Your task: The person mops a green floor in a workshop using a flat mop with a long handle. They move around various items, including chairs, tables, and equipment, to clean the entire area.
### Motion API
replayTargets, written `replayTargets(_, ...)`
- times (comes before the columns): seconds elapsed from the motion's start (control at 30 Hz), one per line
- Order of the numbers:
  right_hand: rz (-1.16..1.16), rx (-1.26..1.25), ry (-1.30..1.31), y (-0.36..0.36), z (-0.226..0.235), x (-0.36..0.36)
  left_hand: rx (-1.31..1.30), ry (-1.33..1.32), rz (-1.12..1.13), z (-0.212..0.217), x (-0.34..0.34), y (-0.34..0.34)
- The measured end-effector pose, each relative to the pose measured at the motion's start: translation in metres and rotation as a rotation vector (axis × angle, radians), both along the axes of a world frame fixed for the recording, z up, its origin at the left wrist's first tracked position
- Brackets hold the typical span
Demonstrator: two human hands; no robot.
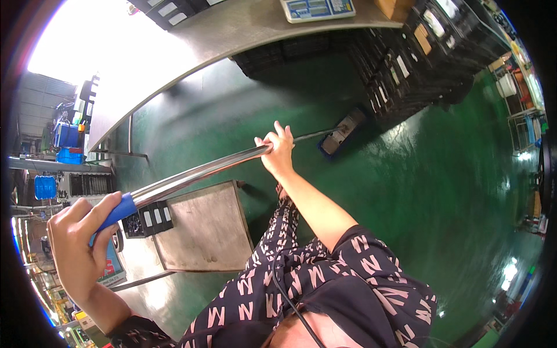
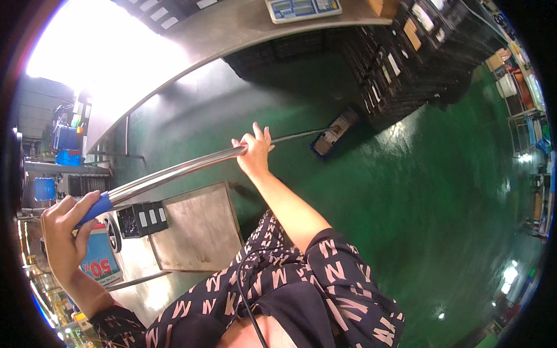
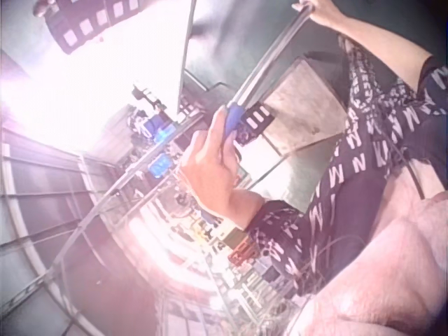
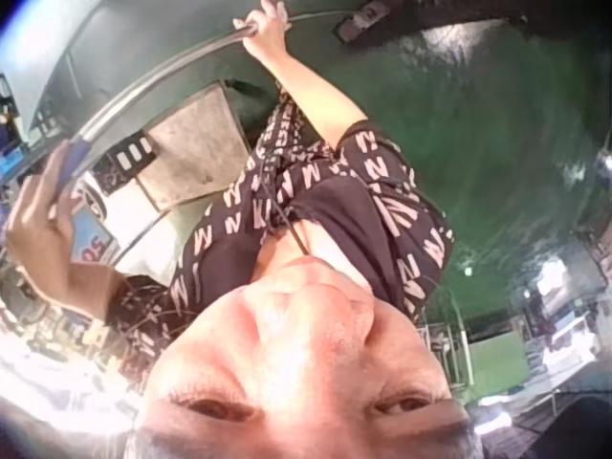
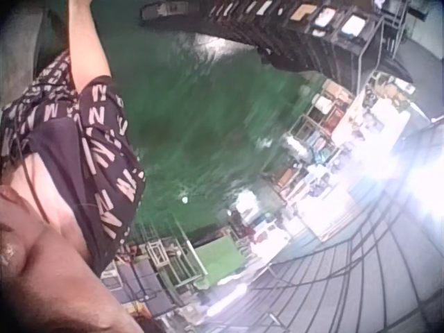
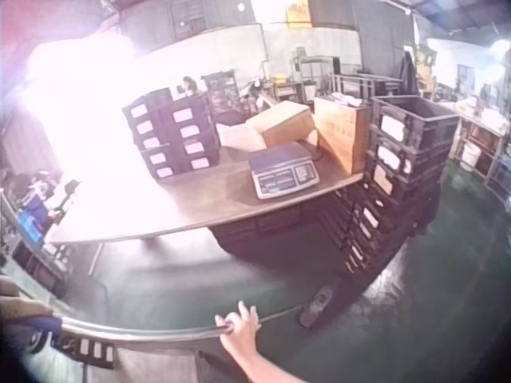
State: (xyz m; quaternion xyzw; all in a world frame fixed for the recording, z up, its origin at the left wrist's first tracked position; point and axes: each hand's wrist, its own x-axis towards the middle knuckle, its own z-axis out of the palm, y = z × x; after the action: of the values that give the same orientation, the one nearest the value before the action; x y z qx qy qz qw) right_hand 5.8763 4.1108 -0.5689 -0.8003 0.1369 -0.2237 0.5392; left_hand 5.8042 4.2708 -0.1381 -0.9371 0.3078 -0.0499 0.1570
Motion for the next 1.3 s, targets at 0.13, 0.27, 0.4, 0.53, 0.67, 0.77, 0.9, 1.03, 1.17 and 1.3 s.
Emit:
replayTargets(0.13,-0.093,-0.106,-0.036,-0.045,-0.028,0.103,0.045,-0.086,-0.094,-0.042,0.084,-0.014)
replayTargets(0.27,-0.040,-0.241,-0.024,-0.112,-0.076,0.190,0.111,-0.096,-0.200,-0.096,0.146,-0.033)
replayTargets(0.4,0.076,-0.179,0.111,-0.115,-0.090,0.215,0.112,0.004,-0.320,-0.119,0.161,-0.031)
replayTargets(0.53,-0.001,-0.348,-0.051,-0.118,-0.060,0.182,0.138,0.123,-0.487,-0.115,0.176,-0.026)
replayTargets(0.67,0.055,-0.226,0.033,-0.081,-0.006,0.144,0.183,0.154,-0.266,-0.043,0.155,-0.014)
replayTargets(0.77,0.075,-0.302,0.118,-0.076,0.013,0.094,0.047,0.146,-0.289,-0.019,0.160,-0.009)
replayTargets(0.9,0.270,-0.291,0.246,-0.101,0.023,0.032,-0.023,0.267,-0.266,-0.010,0.153,-0.015)
replayTargets(1.03,0.496,-0.376,0.436,-0.149,0.014,-0.009,-0.160,0.383,-0.263,-0.029,0.144,-0.038)
replayTargets(1.17,0.695,-0.373,0.496,-0.197,-0.003,-0.026,-0.242,0.650,-0.034,-0.058,0.121,-0.065)
replayTargets(1.3,0.585,-0.550,0.638,-0.284,-0.056,-0.064,-0.430,0.721,-0.069,-0.161,0.129,-0.113)
